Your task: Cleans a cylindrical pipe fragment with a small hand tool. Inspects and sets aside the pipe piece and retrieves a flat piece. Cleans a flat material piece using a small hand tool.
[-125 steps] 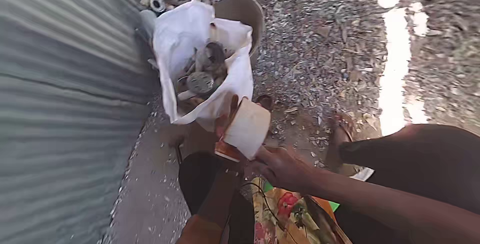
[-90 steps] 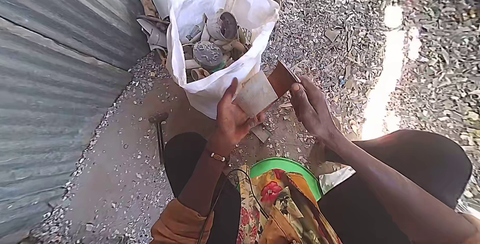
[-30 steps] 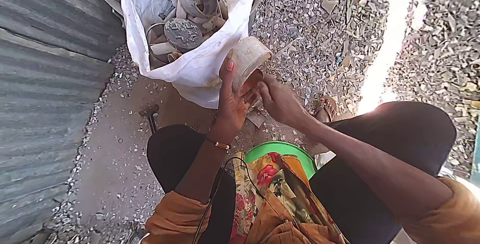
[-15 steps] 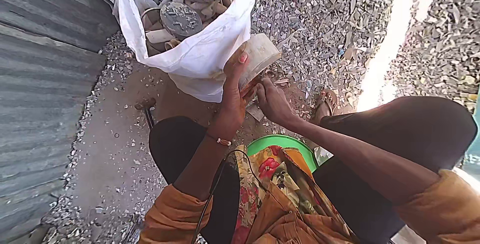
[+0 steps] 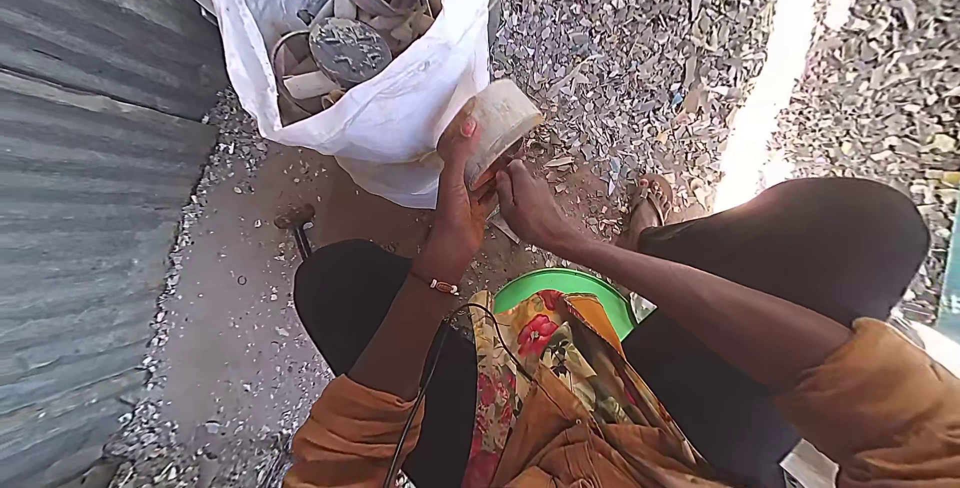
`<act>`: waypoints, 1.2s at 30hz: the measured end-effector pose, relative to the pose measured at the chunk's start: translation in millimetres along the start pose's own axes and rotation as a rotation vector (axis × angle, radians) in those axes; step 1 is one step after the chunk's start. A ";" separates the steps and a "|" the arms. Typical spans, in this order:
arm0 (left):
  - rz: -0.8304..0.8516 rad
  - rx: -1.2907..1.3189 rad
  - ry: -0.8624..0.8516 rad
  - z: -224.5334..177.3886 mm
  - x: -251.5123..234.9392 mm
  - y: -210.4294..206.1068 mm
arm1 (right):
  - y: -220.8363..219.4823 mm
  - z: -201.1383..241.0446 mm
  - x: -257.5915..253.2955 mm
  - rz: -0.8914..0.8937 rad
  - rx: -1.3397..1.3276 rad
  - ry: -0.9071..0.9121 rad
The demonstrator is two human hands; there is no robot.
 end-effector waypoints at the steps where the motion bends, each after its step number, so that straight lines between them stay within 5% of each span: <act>1: -0.003 0.006 -0.008 1.9 -1.4 -0.5 | -1.6 1.6 3.0 0.041 -0.009 -0.017; 6: 0.008 0.086 -0.012 -1.0 -5.4 -1.3 | 12.8 7.3 12.3 0.278 -0.071 0.031; 12: 0.015 0.094 -0.004 -6.7 -2.7 -2.0 | 19.9 -7.1 -1.6 -0.027 0.103 0.140; 18: 0.009 0.010 -0.016 -2.5 -6.4 2.4 | 10.8 4.8 14.7 0.196 0.029 0.208; 25: -0.072 -0.038 0.002 -10.2 0.7 1.4 | 8.6 -18.4 9.3 -0.147 0.422 0.573; 36: -0.027 0.023 -0.009 -14.2 4.8 3.7 | 16.1 -41.9 -20.8 -0.349 0.666 0.735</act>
Point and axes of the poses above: each hand's wrist, its own x-axis away from the middle knuckle, its own y-axis out of the back of the hand, z = x × y, the point moved 2 cm from there along -x, towards the middle knuckle, and after that the axes turned 2 degrees about -z, right-handed, at the moved point
